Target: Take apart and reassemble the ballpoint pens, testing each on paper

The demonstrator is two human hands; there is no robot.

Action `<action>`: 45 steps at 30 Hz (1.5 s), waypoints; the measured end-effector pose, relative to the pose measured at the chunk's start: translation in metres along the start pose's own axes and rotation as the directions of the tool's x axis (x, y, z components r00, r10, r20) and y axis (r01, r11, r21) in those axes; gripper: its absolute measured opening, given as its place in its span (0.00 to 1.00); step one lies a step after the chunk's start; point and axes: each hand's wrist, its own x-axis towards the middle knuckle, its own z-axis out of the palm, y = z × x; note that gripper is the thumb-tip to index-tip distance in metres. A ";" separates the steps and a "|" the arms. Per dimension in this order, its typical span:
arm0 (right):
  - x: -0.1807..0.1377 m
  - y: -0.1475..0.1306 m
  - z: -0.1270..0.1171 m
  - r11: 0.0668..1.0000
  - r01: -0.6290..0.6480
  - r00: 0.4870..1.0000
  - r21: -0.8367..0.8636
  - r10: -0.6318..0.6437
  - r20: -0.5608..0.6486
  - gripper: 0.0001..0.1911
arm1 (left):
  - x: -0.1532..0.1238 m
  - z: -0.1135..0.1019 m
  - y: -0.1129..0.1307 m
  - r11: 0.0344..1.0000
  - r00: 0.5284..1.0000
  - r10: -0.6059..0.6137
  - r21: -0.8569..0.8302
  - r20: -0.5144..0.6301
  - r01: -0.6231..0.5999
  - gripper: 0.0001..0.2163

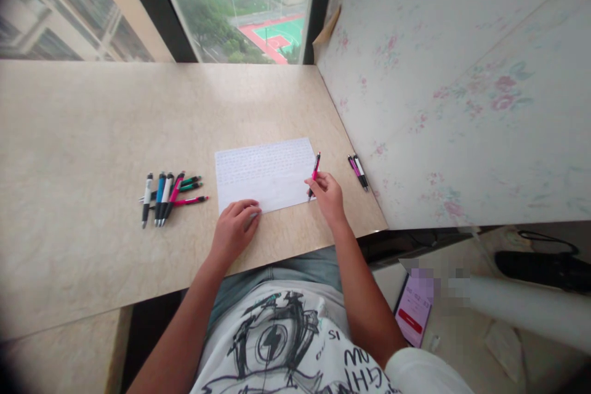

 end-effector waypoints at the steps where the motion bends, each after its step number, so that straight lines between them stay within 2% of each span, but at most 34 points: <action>1: 0.002 0.001 -0.010 0.997 0.021 0.999 -0.071 -0.024 -0.034 0.22 | 0.000 0.000 0.000 1.000 1.000 0.001 -0.001 -0.003 -0.001 0.07; 4: 0.010 0.002 -0.045 0.930 0.061 0.983 -0.363 -0.120 -0.142 0.21 | 0.000 0.001 -0.002 1.000 1.000 0.009 -0.004 -0.008 -0.009 0.07; 7: 0.019 0.000 -0.076 0.761 0.060 0.963 -0.646 -0.215 -0.164 0.17 | 0.000 0.001 -0.003 1.000 1.000 0.013 -0.003 -0.007 -0.013 0.07; 9: 0.024 -0.002 -0.088 0.643 0.009 0.949 -0.766 -0.246 -0.196 0.15 | 0.000 0.001 -0.002 1.000 1.000 0.013 -0.003 -0.008 -0.013 0.07; 14: 0.030 -0.003 -0.093 0.353 -0.110 0.926 -0.929 -0.302 -0.224 0.10 | 0.000 0.001 -0.002 1.000 1.000 0.007 -0.002 -0.009 -0.007 0.07; 17: 0.030 -0.001 -0.088 0.269 -0.126 0.911 -0.955 -0.350 -0.219 0.10 | 0.000 0.001 -0.002 1.000 1.000 0.008 0.000 -0.007 -0.008 0.07; 21: 0.030 0.001 -0.081 0.253 -0.175 0.894 -0.952 -0.364 -0.261 0.12 | 0.000 0.001 -0.002 1.000 1.000 0.009 -0.003 -0.009 -0.009 0.07; 27: 0.028 0.001 -0.075 0.243 -0.271 0.898 -0.931 -0.284 -0.336 0.13 | 0.000 0.000 -0.001 1.000 1.000 -0.003 -0.014 0.005 0.004 0.07; 45: 0.030 0.008 -0.074 0.303 -0.273 0.896 -0.913 -0.266 -0.356 0.14 | -0.001 0.001 -0.002 0.999 1.000 -0.006 -0.037 -0.005 0.006 0.07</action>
